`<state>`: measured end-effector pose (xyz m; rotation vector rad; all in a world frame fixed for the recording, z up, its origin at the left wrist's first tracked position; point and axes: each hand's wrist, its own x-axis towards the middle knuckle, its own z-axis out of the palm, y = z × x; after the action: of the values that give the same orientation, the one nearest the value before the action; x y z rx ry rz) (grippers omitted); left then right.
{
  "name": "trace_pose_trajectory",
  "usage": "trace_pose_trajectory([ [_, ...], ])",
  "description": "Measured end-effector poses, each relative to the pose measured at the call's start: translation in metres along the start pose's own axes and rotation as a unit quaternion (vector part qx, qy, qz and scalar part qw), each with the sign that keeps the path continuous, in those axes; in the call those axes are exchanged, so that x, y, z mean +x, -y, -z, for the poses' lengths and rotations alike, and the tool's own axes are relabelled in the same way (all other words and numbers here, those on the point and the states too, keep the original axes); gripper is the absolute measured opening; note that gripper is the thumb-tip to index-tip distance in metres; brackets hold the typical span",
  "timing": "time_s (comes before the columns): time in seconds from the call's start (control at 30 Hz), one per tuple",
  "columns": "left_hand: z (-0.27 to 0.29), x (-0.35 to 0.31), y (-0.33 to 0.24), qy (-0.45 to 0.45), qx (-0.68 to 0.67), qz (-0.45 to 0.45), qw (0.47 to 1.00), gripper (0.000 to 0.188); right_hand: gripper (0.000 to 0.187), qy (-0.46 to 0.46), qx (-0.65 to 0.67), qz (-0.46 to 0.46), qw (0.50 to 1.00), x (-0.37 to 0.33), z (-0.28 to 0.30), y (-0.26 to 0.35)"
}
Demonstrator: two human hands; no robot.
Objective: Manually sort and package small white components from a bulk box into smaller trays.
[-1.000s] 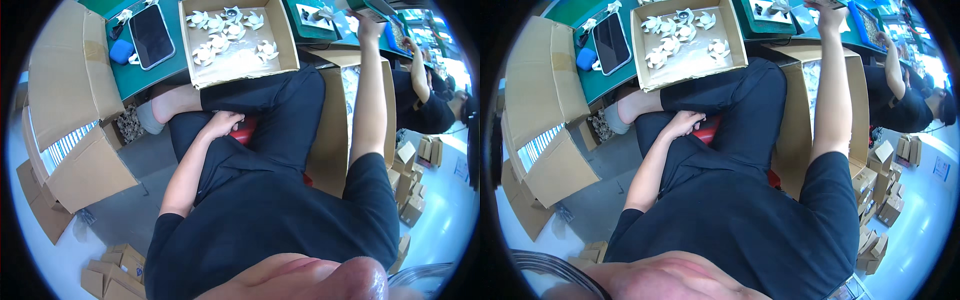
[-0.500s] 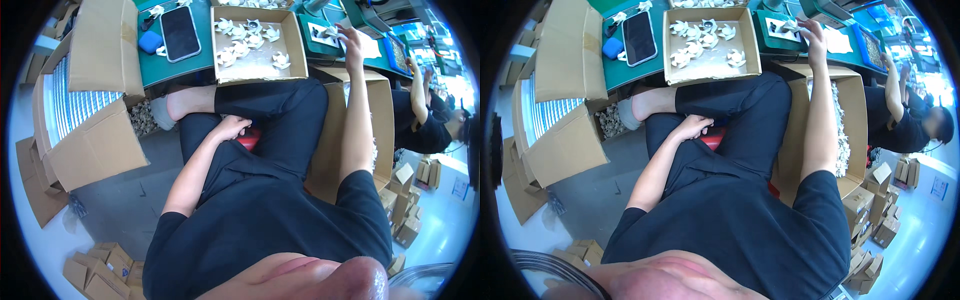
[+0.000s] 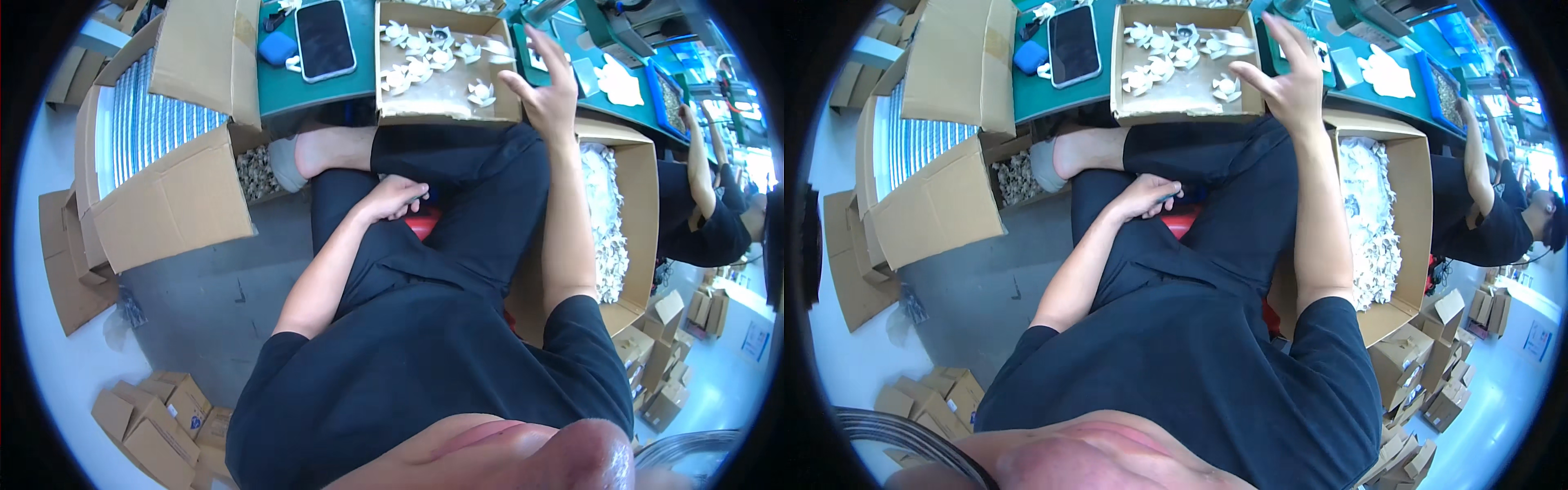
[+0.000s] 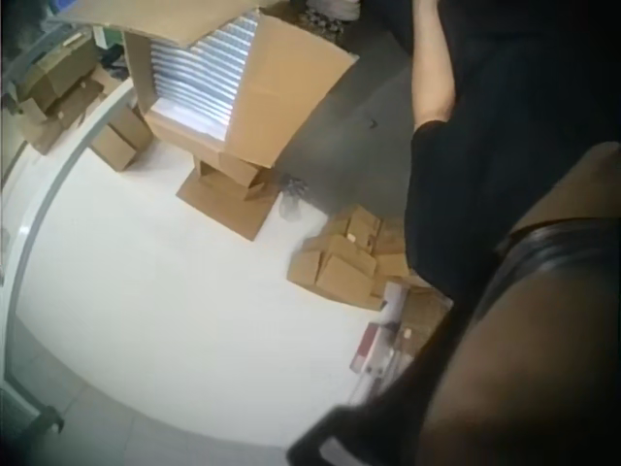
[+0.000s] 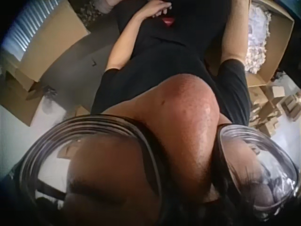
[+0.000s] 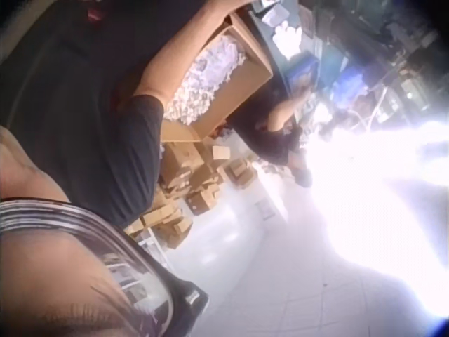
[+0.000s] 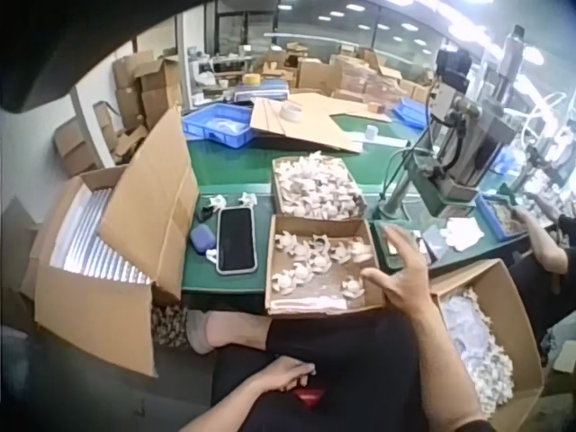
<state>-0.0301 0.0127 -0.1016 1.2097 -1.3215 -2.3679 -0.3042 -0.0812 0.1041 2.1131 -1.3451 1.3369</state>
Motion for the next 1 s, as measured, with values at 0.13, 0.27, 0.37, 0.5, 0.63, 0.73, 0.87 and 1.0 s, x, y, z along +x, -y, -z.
trace_pose_trajectory([
  [0.13,0.001,-0.039,-0.019,0.116,-0.226,-0.081,0.964,0.042,0.031,0.059,0.090,0.055,0.993,0.011,0.013,0.040],
  [0.27,-0.007,-0.073,-0.057,0.171,-0.245,-0.159,0.941,0.040,0.030,0.280,0.261,0.022,0.924,-0.017,0.023,0.108],
  [0.37,-0.012,-0.075,-0.079,0.184,-0.234,-0.220,0.929,0.040,0.028,0.348,0.300,-0.023,0.888,-0.044,0.019,0.123],
  [0.5,-0.016,-0.074,-0.090,0.190,-0.232,-0.253,0.920,0.043,0.024,0.280,0.346,-0.124,0.887,-0.045,0.023,0.112],
  [0.63,-0.010,-0.069,-0.084,0.132,-0.209,-0.232,0.941,0.043,0.021,0.026,0.223,-0.299,0.927,-0.012,0.037,0.056],
  [0.73,0.004,-0.058,-0.063,0.080,-0.179,-0.198,0.960,0.041,0.024,-0.002,0.068,-0.264,0.962,-0.008,0.038,-0.039],
  [0.87,0.022,-0.047,-0.022,0.032,-0.181,-0.105,0.977,0.034,0.033,0.047,-0.056,-0.242,0.967,-0.009,0.027,-0.098],
  [1.0,0.026,-0.048,0.001,-0.003,-0.185,-0.096,0.978,0.034,0.024,0.102,-0.018,-0.288,0.952,-0.001,0.021,-0.109],
])
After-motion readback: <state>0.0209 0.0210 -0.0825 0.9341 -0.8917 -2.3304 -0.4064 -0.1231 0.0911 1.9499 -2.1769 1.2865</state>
